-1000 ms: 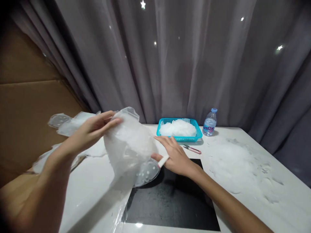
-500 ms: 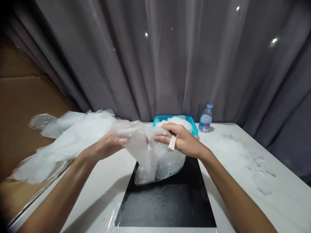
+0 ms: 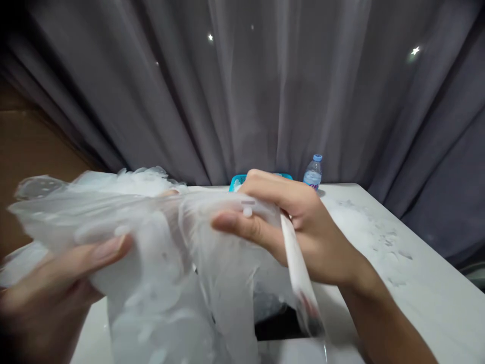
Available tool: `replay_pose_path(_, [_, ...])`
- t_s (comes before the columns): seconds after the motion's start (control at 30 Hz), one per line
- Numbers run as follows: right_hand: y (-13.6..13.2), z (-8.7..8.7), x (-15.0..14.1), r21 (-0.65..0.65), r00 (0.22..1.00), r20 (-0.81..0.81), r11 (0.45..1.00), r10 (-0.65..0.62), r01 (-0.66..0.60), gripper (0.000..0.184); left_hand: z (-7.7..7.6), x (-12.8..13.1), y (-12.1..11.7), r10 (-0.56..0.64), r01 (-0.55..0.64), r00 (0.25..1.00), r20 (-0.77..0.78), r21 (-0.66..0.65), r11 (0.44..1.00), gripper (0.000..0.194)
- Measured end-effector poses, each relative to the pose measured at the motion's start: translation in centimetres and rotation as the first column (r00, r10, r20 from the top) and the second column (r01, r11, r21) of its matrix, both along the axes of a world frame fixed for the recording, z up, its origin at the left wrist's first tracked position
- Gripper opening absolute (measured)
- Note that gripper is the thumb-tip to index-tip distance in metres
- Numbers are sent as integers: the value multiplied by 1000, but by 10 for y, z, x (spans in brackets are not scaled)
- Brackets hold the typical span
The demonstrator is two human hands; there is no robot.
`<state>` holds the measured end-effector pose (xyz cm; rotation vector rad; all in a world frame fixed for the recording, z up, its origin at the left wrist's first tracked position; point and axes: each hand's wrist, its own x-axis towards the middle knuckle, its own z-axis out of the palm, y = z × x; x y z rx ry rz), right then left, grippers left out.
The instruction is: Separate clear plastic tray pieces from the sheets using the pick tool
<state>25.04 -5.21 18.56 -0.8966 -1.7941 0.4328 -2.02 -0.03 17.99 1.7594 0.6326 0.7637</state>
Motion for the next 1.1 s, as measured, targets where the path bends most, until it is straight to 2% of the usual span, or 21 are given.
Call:
replay_pose_path(0.07, [21,-11,3,-94,999,36,996,6,-2,47,-9,7,13,-55,60,998,42,-140,988,34])
replay_pose_path(0.1, [35,-20,6,-137,997,70,991,20,-10,50,-17,10,23,-59,64,998,38,-143,988,33])
replay_pose_path(0.2, [80,-53,14,-225,975,224,973,-6,58,55,-45,18,63,27,-35,994,-102,-86,996,31])
replay_pose_path(0.3, [111,-88,19,-210,903,420,958,-90,193,51,-70,16,98,198,-205,950,-241,-3,979,50])
replay_pose_path(0.37, [123,-106,20,-191,862,493,951,-120,242,47,-82,8,113,255,-262,893,-370,32,965,59])
replay_pose_path(0.43, [129,-119,21,-178,829,543,946,-137,273,44,-89,-4,124,236,-232,847,-477,68,970,63])
replay_pose_path(0.5, [133,-128,22,-161,793,590,939,-155,303,41,-93,-16,132,141,-110,848,-512,90,990,61])
replay_pose_path(0.6, [136,-137,25,-139,755,633,935,-169,326,41,-93,-28,139,72,-29,829,-554,85,996,45])
replay_pose_path(0.73, [136,-137,29,-151,753,646,945,-128,290,44,-87,-27,134,151,-146,832,-533,51,988,39])
replay_pose_path(0.8, [134,-131,33,-194,781,618,944,-94,267,47,-82,-27,125,177,-202,845,-506,6,979,39])
replay_pose_path(0.87, [131,-122,38,-262,823,567,941,-31,216,51,-77,-29,116,174,-209,838,-516,-9,978,44])
replay_pose_path(0.93, [127,-115,43,-314,846,532,934,26,169,53,-76,-33,112,211,-208,797,-565,70,976,51])
replay_pose_path(1.0, [124,-115,43,-333,828,559,926,41,179,48,-81,-35,114,266,-186,715,-646,191,964,56])
replay_pose_path(1.07, [123,-123,37,-322,757,652,916,30,240,40,-92,-35,122,338,-167,637,-693,304,938,59])
replay_pose_path(1.1, [124,-130,33,-314,711,703,911,33,268,37,-98,-34,127,394,-184,623,-675,363,913,58])
